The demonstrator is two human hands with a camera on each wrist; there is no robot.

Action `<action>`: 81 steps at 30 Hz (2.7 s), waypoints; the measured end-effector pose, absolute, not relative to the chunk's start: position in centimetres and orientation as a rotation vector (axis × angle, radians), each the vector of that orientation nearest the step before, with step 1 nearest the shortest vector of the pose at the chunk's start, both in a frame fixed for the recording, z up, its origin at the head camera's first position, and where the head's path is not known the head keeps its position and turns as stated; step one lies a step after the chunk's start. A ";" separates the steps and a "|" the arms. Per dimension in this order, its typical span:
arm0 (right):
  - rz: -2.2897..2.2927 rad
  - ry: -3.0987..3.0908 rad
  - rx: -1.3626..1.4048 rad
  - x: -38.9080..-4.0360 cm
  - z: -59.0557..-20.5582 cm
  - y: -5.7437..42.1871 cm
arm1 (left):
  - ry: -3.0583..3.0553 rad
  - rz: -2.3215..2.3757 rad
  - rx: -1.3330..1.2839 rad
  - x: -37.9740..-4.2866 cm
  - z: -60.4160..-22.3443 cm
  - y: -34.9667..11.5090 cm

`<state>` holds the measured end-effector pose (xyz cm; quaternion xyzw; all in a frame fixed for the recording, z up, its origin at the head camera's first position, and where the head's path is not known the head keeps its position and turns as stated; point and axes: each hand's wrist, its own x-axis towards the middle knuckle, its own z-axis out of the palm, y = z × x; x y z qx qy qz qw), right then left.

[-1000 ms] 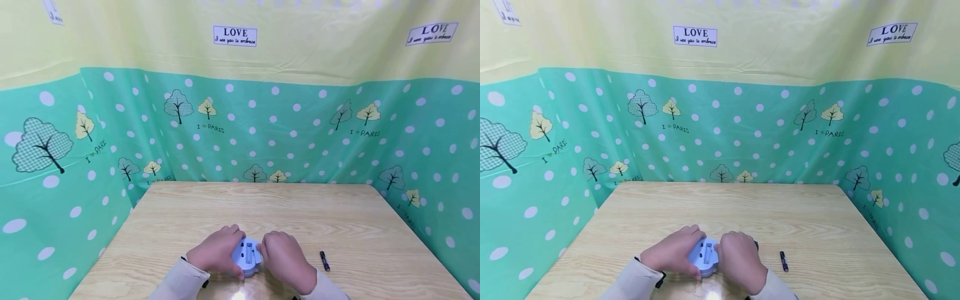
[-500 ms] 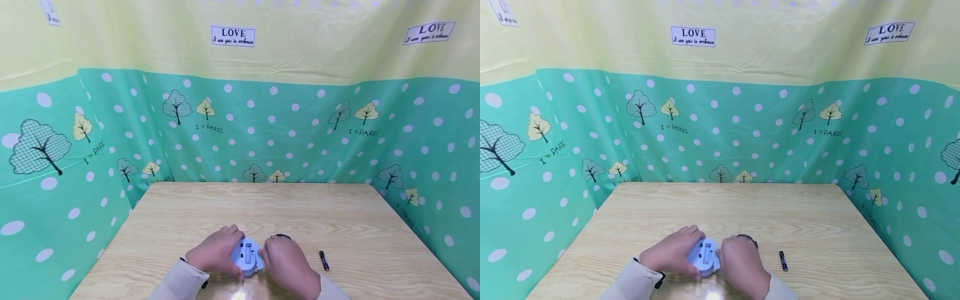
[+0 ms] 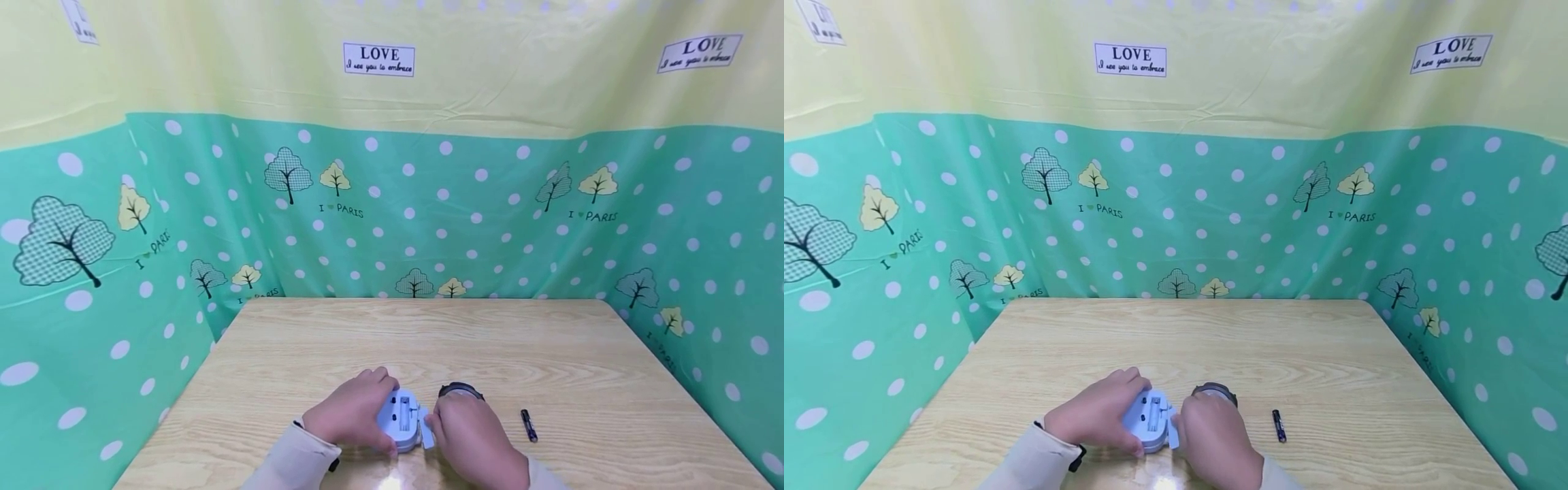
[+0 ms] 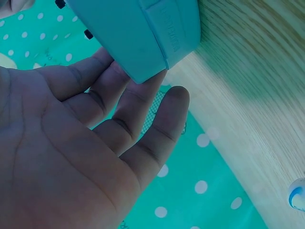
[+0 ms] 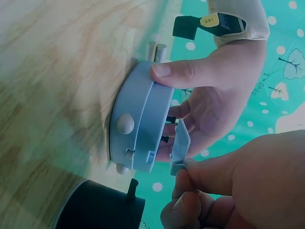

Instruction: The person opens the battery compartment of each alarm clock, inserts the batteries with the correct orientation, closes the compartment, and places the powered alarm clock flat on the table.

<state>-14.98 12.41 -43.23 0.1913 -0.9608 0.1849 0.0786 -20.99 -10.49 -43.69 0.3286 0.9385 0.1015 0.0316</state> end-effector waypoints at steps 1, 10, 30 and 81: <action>0.555 -2.874 0.573 -15.0 -43.3 12.4 | 2.889 0.312 1.010 -21.0 -43.7 -10.5; 0.615 -2.961 0.546 -14.5 -43.0 12.3 | 2.888 0.313 1.019 -20.9 -43.6 -10.5; 0.579 -3.128 0.489 -14.2 -43.4 11.7 | 2.883 0.283 1.035 -20.7 -43.4 -10.5; 0.534 -3.245 0.579 -13.7 -44.1 11.9 | 2.867 0.276 0.989 -20.5 -43.3 -10.3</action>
